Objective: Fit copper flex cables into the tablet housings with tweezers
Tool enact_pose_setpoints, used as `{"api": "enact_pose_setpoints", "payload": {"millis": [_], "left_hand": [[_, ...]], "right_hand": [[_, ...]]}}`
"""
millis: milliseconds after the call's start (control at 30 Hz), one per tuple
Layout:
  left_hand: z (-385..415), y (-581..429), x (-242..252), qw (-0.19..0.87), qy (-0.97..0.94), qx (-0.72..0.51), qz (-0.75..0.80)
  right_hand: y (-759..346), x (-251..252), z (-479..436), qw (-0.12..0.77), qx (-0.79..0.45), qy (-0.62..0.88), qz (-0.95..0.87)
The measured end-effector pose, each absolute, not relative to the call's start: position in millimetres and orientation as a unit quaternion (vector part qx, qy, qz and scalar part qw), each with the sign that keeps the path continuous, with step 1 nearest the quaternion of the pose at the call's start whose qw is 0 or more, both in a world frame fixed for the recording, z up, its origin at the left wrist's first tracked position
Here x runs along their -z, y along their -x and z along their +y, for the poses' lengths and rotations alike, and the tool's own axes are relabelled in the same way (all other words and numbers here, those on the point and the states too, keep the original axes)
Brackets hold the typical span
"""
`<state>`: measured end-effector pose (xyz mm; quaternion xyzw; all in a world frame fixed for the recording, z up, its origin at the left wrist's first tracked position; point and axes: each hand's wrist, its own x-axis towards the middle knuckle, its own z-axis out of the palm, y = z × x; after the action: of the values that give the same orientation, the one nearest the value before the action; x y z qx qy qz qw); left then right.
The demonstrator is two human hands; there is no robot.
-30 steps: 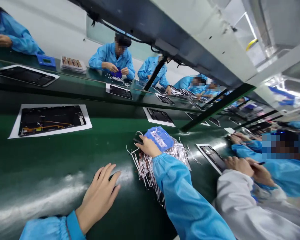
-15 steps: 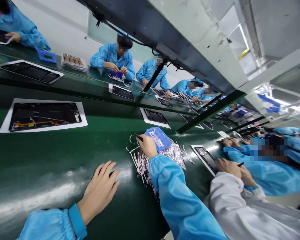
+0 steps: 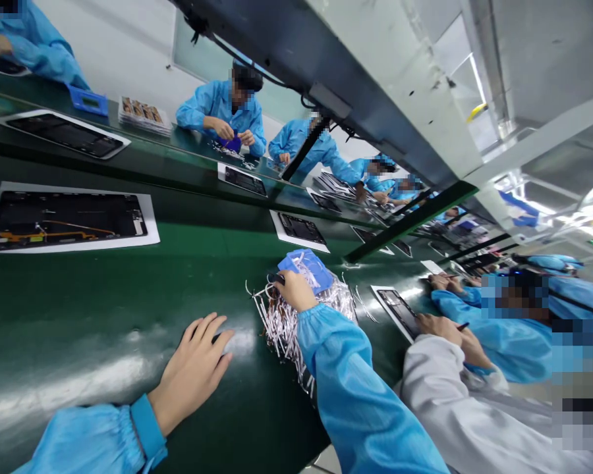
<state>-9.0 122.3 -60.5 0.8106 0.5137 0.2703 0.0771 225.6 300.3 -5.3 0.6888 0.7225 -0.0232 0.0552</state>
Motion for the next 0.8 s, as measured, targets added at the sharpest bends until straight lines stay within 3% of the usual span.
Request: {"api": "enact_pose_setpoints", "payload": {"millis": [300,800], "left_hand": [[125,2,62,0.077,-0.811,-0.27,0.513],[127,1,62,0.079,-0.812,-0.27,0.51]], "right_hand": [[-231,12,316,0.1,0.043,-0.707,0.699],[-239,4,316,0.014,0.019,-0.656,0.754]]}}
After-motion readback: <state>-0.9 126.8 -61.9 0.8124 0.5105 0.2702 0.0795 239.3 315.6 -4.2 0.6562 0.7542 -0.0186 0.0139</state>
